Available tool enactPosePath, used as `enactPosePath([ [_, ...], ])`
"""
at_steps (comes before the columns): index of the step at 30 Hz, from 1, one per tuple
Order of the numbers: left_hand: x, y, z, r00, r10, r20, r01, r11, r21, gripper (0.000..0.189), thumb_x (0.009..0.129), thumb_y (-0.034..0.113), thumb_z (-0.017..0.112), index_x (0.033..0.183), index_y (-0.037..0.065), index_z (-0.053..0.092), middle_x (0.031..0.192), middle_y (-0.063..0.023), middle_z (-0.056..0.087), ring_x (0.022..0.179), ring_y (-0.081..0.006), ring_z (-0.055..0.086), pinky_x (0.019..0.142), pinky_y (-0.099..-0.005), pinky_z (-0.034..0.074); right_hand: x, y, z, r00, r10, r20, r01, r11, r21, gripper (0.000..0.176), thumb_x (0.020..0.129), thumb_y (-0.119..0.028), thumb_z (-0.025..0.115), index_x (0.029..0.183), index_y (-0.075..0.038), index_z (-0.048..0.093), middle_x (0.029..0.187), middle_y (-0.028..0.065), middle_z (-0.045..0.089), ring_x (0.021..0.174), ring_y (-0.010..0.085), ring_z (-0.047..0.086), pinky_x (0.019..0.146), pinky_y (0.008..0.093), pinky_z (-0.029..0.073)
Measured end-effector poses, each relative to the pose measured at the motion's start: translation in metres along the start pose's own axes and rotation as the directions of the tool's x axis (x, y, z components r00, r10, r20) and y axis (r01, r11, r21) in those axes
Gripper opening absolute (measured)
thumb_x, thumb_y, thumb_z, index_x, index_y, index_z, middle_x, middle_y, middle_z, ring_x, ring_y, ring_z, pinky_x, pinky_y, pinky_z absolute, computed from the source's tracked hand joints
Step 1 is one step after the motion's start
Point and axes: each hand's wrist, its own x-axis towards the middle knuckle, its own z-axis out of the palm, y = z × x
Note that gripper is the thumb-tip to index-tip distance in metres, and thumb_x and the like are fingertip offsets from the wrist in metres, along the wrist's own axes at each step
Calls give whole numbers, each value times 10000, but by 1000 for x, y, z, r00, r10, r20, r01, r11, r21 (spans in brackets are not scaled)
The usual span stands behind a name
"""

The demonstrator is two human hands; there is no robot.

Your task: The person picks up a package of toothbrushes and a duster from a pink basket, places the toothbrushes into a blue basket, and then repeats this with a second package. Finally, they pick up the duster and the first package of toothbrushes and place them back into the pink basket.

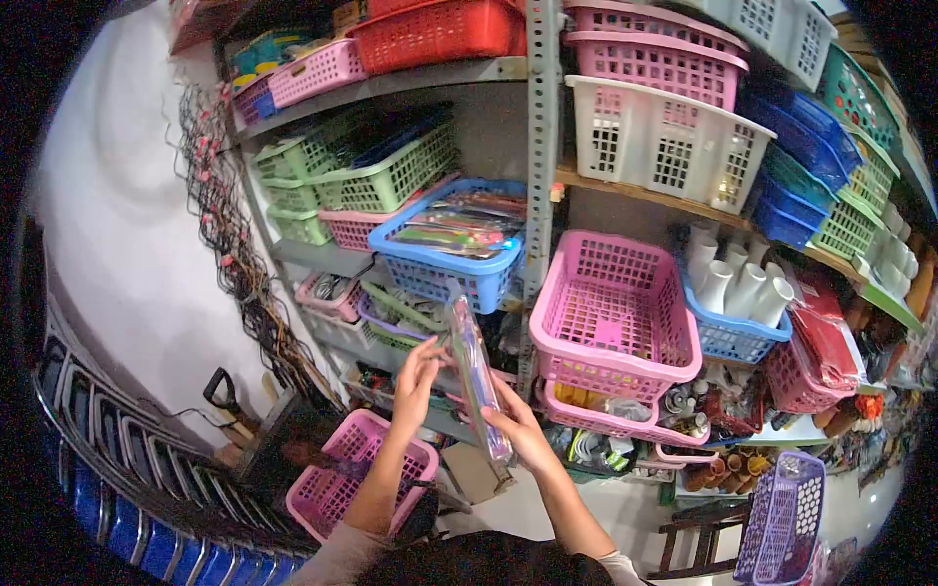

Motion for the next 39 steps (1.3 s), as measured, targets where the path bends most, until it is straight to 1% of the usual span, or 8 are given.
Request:
enactPosePath([
  [5, 46, 16, 14, 986, 125, 110, -141, 979, 150, 510, 888, 247, 537, 1328, 68, 351, 1233, -130, 467, 1016, -201, 526, 793, -298, 443, -5, -33, -14, 991, -130, -10, 121, 945, -303, 624, 807, -90, 626, 1357, -48, 333, 1341, 102, 396, 1197, 179, 398, 996, 294, 297],
  [12, 87, 49, 14, 863, 488, 131, -483, 719, 500, 713, 800, 96, 620, 1393, 121, 226, 1388, -128, 227, 1192, -265, 384, 866, -347, 430, 50, -102, -17, 936, -339, 94, 266, 507, -820, 513, 753, -279, 655, 1227, -130, 526, 1049, 160, 549, 969, 270, 547, 855, 355, 425],
  [19, 139, 43, -15, 893, 441, 86, -375, 629, 681, 583, 782, 210, 636, 1313, 190, 396, 1331, -190, 280, 1210, -392, 319, 968, -463, 335, 163, -123, -17, 880, -413, 232, 319, 156, -935, 397, 738, -273, 675, 1107, -141, 619, 1028, 151, 557, 892, 307, 576, 801, 359, 458],
  [21, 156, 27, -26, 915, 400, 54, -297, 578, 760, 503, 784, 225, 630, 1255, 171, 463, 1286, -149, 351, 1185, -359, 343, 960, -463, 332, 199, -118, -23, 808, -394, 438, 407, -165, -898, 368, 730, -331, 671, 1067, -186, 642, 1074, 146, 558, 979, 316, 556, 839, 404, 454],
  [26, 187, -5, -54, 915, 386, 115, -295, 448, 844, 409, 833, 346, 561, 1211, 198, 515, 1243, -53, 455, 1191, -262, 379, 962, -439, 322, 252, -90, -30, 885, -278, 373, 392, 17, -920, 326, 788, -353, 606, 1086, -225, 633, 1154, 123, 540, 1037, 308, 528, 863, 433, 435],
  [28, 191, -12, -61, 952, 284, 111, -231, 435, 870, 433, 860, 430, 498, 1217, 186, 513, 1272, -68, 447, 1205, -257, 375, 974, -459, 295, 258, -83, -28, 894, -292, 338, 301, -167, -939, 357, 828, -407, 536, 1141, -249, 601, 1197, 89, 524, 1102, 306, 487, 904, 509, 378],
  [35, 186, -11, -58, 966, 227, 123, -195, 332, 923, 471, 896, 450, 420, 1278, 177, 445, 1309, -85, 419, 1241, -268, 342, 993, -465, 293, 263, -85, -28, 972, -68, 226, 213, -163, -963, 518, 858, -590, 321, 1276, -319, 466, 1406, 54, 325, 1267, 344, 317, 993, 636, 185],
  [39, 194, -23, -59, 950, 290, 113, -238, 441, 866, 479, 879, 434, 454, 1264, 149, 445, 1352, -98, 373, 1285, -283, 285, 1004, -479, 287, 257, -81, -15, 975, -152, 162, 109, -306, -946, 465, 877, -521, 327, 1270, -319, 472, 1446, 62, 253, 1337, 388, 131, 1004, 659, 79],
])
